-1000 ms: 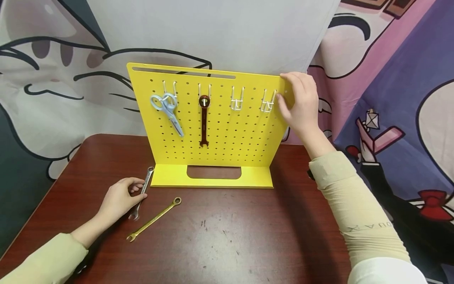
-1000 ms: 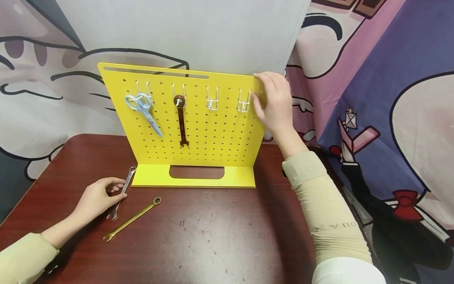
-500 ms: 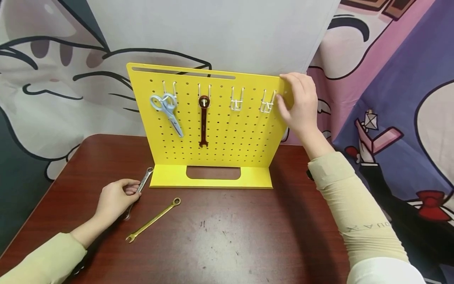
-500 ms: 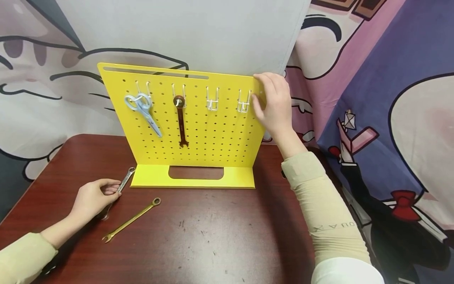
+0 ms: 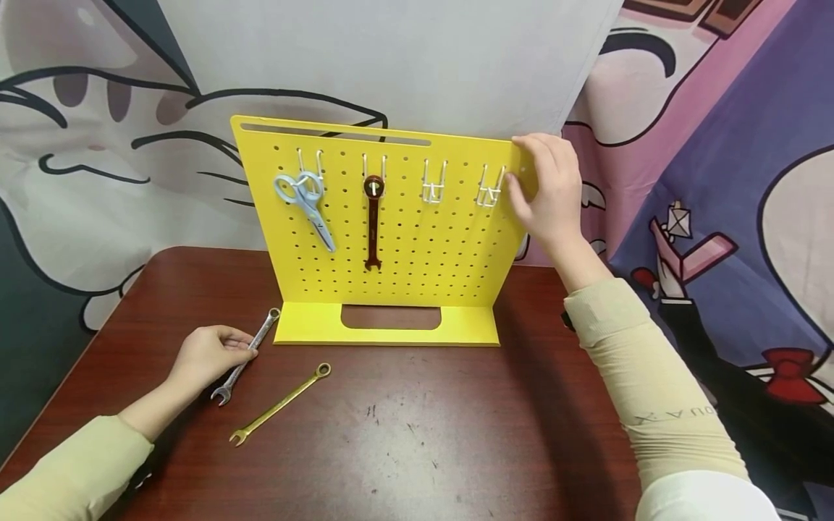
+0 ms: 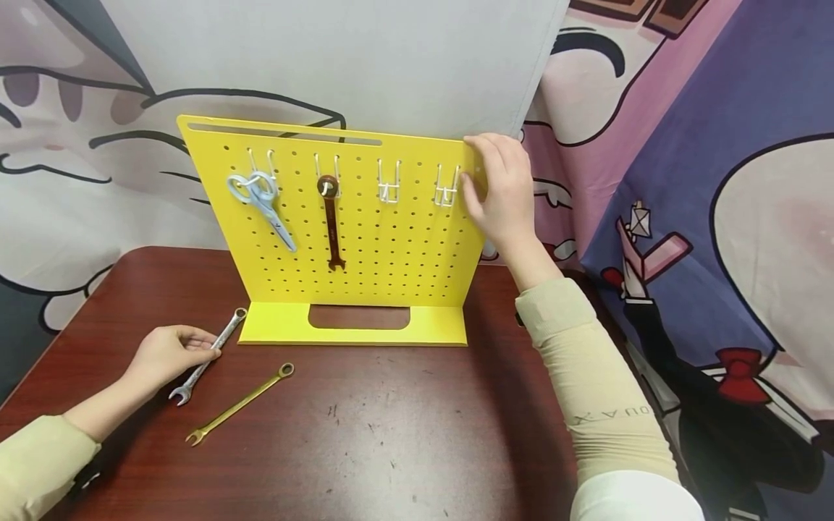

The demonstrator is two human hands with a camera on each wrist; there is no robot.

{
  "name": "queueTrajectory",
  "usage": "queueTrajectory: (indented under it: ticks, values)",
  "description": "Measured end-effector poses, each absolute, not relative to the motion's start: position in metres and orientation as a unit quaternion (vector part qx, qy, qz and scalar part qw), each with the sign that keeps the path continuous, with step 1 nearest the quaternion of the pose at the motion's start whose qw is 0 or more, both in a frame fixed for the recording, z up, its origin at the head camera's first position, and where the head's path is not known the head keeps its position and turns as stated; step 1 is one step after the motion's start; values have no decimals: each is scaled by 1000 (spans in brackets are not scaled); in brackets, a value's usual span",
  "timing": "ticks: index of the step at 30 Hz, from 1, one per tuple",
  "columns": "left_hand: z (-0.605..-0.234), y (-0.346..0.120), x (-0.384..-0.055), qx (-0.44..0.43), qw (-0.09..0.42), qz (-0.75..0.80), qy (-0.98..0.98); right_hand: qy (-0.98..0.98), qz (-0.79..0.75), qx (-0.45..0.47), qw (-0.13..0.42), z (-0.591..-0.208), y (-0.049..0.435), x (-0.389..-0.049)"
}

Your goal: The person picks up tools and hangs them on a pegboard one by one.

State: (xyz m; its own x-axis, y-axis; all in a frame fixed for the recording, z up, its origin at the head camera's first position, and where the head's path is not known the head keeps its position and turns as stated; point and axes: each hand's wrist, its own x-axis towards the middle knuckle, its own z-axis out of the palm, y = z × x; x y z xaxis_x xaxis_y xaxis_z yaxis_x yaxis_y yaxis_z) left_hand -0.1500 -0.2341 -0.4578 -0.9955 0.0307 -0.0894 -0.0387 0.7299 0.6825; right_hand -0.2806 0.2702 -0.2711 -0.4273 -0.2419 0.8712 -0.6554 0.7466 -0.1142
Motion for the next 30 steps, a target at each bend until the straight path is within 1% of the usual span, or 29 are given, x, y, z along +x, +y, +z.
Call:
queueTrajectory:
  ticks: [5, 11, 19, 30]
  values:
    - [-455, -236, -155, -8, 79, 377, 923, -814, 221, 275, 461, -270, 272, -280]
    - [-452, -240, -157, -15, 100, 407, 908, -816, 220, 275, 458, -270, 272, -280]
    - [-441, -234, -151, -18, 85, 434, 897, -816, 220, 276, 457, -270, 270, -279]
    - [-415, -201, -153, -13, 59, 485, 873, -818, 216, 276, 456, -270, 271, -279]
